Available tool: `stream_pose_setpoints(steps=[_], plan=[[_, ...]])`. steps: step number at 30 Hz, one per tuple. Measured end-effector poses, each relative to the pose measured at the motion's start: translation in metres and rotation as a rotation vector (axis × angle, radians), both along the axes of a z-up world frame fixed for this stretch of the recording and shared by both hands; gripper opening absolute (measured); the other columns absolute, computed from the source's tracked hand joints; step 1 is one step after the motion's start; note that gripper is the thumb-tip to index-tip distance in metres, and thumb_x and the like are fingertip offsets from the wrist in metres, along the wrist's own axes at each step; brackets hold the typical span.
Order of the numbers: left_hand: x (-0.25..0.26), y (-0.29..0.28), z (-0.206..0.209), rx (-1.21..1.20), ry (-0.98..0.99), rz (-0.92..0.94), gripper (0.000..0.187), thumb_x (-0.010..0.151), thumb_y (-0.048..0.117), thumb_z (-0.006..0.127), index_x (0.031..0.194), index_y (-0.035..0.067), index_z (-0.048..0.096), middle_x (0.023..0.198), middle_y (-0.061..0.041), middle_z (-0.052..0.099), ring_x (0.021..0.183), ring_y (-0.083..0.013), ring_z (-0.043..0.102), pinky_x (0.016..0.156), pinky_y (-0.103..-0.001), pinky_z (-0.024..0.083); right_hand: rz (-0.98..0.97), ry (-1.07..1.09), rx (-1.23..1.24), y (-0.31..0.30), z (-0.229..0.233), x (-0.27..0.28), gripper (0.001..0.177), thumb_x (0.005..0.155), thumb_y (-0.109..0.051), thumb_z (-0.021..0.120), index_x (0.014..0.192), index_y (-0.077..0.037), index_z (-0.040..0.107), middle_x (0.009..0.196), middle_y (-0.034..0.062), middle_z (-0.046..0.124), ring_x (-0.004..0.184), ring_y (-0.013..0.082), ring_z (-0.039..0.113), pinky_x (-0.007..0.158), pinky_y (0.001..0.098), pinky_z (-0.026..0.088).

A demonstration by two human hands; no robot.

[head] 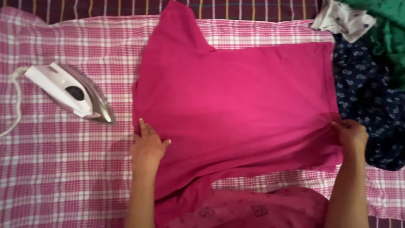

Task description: The person irons a pink t-shirt laid on a checkered cloth. They smooth the fabric with one hand while moving the iron with the other, then flip the shirt to iron the other side.

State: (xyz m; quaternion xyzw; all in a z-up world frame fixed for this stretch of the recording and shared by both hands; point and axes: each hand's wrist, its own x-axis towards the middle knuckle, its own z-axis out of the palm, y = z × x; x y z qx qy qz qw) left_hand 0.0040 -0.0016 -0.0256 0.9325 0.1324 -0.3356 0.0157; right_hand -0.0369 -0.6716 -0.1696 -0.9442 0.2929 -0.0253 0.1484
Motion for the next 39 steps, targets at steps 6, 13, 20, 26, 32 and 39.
stream_pose_setpoints(steps=[6,13,20,26,32,39], plan=[[-0.004,-0.007,-0.01,-0.024,-0.046,0.025,0.091,0.089,0.056,0.069,0.151,-0.002,0.038,0.167,-0.023,0.016,0.144,-0.0472,0.037,0.108,-0.058,0.045,0.361,-0.343,-0.181,0.073,0.063,0.034,0.04,0.093,-0.013,0.087,0.123,0.0,0.063,0.117,0.019,0.067,0.108,0.0362,0.062,0.097,0.0427,0.054],[-0.014,-0.016,-0.011,-0.03,-0.268,-0.01,0.085,0.085,0.055,0.072,0.142,-0.004,0.049,0.155,-0.031,0.036,0.137,-0.0497,0.041,0.099,-0.06,0.047,0.79,-0.008,0.191,0.336,0.099,0.082,0.065,0.107,-0.042,0.042,0.165,-0.017,0.023,0.172,0.007,0.021,0.157,0.0288,0.022,0.128,0.047,0.023],[0.008,0.007,0.033,-0.114,-0.536,-0.018,0.035,0.097,0.03,0.066,0.111,-0.003,0.066,0.125,-0.026,0.063,0.107,-0.0423,0.065,0.086,-0.051,0.058,0.493,0.144,-0.085,0.262,0.057,0.104,0.077,0.101,-0.063,0.03,0.166,-0.033,0.0,0.174,0.0001,-0.008,0.159,0.0402,-0.004,0.117,0.0767,-0.003],[0.115,0.033,-0.008,-0.246,-0.893,0.071,0.029,0.089,-0.005,0.063,0.118,-0.007,0.066,0.119,-0.025,0.066,0.102,-0.0394,0.068,0.084,-0.046,0.059,0.281,0.0,-0.075,0.246,0.053,0.098,0.071,0.106,-0.058,0.03,0.167,-0.023,0.024,0.176,0.0056,0.014,0.158,0.0458,0.007,0.117,0.0796,0.002],[0.153,0.036,-0.044,-0.276,-0.782,0.236,0.019,0.094,0.002,0.066,0.11,-0.005,0.071,0.115,-0.026,0.067,0.107,-0.0397,0.066,0.095,-0.046,0.057,0.264,-0.038,-0.068,0.258,0.065,0.097,0.069,0.107,-0.057,0.031,0.167,-0.023,0.028,0.175,0.006,0.018,0.159,0.0444,0.01,0.12,0.0759,0.002],[0.142,0.011,-0.062,-0.183,-1.077,0.071,0.028,0.076,0.009,0.074,0.1,-0.005,0.072,0.106,-0.024,0.07,0.1,-0.0393,0.066,0.086,-0.051,0.055,0.263,-0.05,-0.064,0.259,0.064,0.096,0.069,0.107,-0.058,0.031,0.166,-0.023,0.031,0.174,0.0064,0.02,0.159,0.0436,0.011,0.12,0.0747,0.002]])
